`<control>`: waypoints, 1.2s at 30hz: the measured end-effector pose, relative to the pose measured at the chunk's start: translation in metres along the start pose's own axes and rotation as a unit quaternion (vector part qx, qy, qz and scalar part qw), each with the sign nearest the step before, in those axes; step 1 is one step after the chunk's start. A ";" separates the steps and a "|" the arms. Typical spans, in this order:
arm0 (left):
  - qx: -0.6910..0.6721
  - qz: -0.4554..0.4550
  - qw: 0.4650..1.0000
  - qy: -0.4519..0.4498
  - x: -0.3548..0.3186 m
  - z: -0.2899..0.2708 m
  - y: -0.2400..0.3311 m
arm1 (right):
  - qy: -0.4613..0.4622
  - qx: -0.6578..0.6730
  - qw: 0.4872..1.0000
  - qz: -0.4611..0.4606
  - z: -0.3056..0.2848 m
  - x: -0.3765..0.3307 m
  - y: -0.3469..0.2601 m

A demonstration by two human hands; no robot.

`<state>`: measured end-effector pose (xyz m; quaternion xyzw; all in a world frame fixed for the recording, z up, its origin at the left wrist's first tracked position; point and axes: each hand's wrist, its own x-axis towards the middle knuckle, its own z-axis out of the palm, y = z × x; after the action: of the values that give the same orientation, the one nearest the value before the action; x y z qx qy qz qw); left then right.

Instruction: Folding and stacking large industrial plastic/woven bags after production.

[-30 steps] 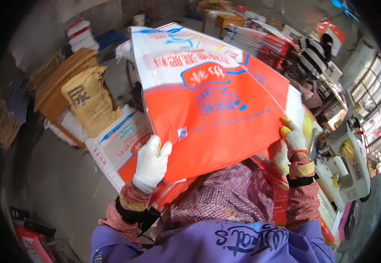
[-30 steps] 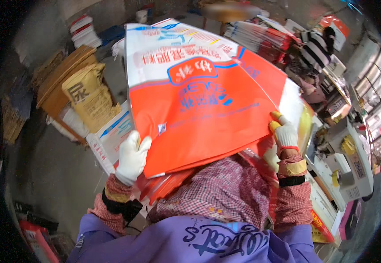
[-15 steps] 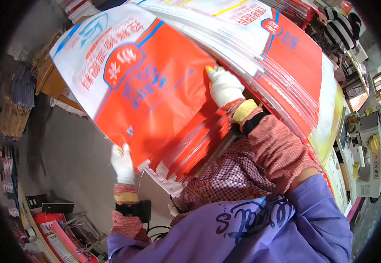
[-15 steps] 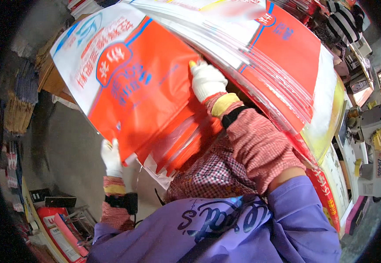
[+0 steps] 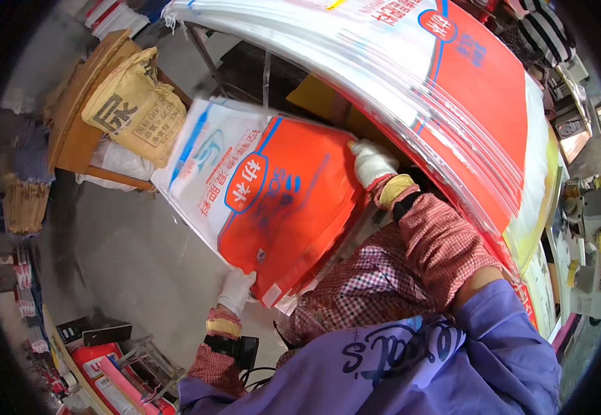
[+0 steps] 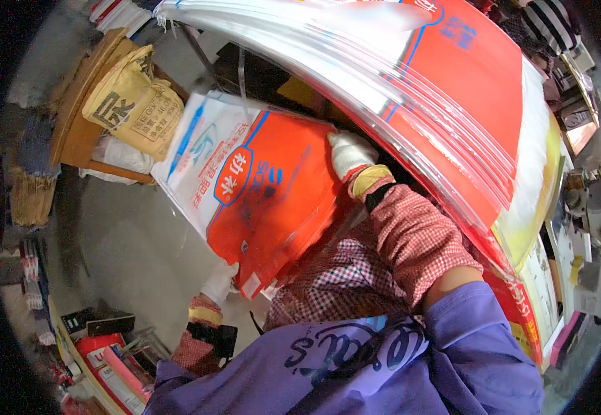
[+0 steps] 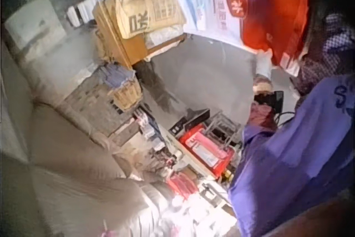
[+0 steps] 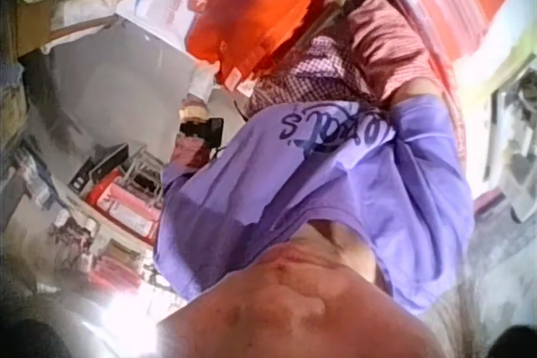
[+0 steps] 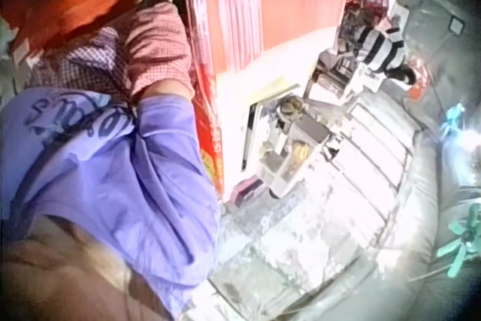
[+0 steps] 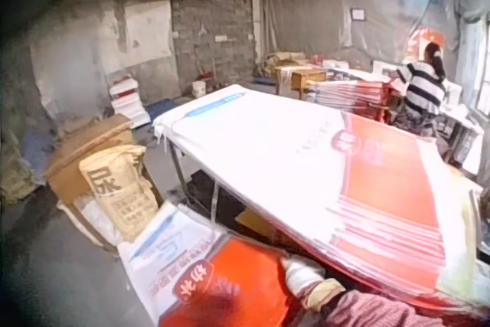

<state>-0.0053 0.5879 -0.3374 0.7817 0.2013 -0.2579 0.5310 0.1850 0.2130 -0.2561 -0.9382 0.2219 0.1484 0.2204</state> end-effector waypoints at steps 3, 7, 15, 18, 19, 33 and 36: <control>0.028 0.024 0.999 0.040 0.012 0.007 0.024 | 0.085 0.001 0.995 -0.044 0.039 0.055 0.056; 0.351 0.183 0.918 -0.007 0.021 -0.010 0.005 | 0.061 -0.172 0.979 -0.095 0.052 0.051 0.049; 0.582 0.114 0.791 0.152 0.005 0.001 0.175 | 0.076 0.022 0.982 -0.172 -0.007 -0.025 0.051; 0.253 0.301 0.919 -0.004 0.000 0.037 0.272 | 0.097 0.148 0.961 -0.211 -0.039 -0.078 0.047; 0.228 0.343 0.911 -0.036 -0.013 0.063 0.312 | 0.031 0.148 0.963 -0.224 -0.055 -0.093 0.049; 0.363 0.728 0.580 -0.029 -0.092 0.428 0.469 | 0.027 0.306 0.931 -0.199 -0.168 -0.227 0.181; 0.444 0.687 0.573 -0.038 -0.069 0.452 0.482 | -0.015 0.422 0.886 -0.191 -0.177 -0.239 0.198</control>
<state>0.1390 -0.0079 -0.0818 0.8125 -0.5568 0.0979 0.1422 -0.0838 0.0528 -0.0830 -0.7787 0.0765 0.0099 0.6226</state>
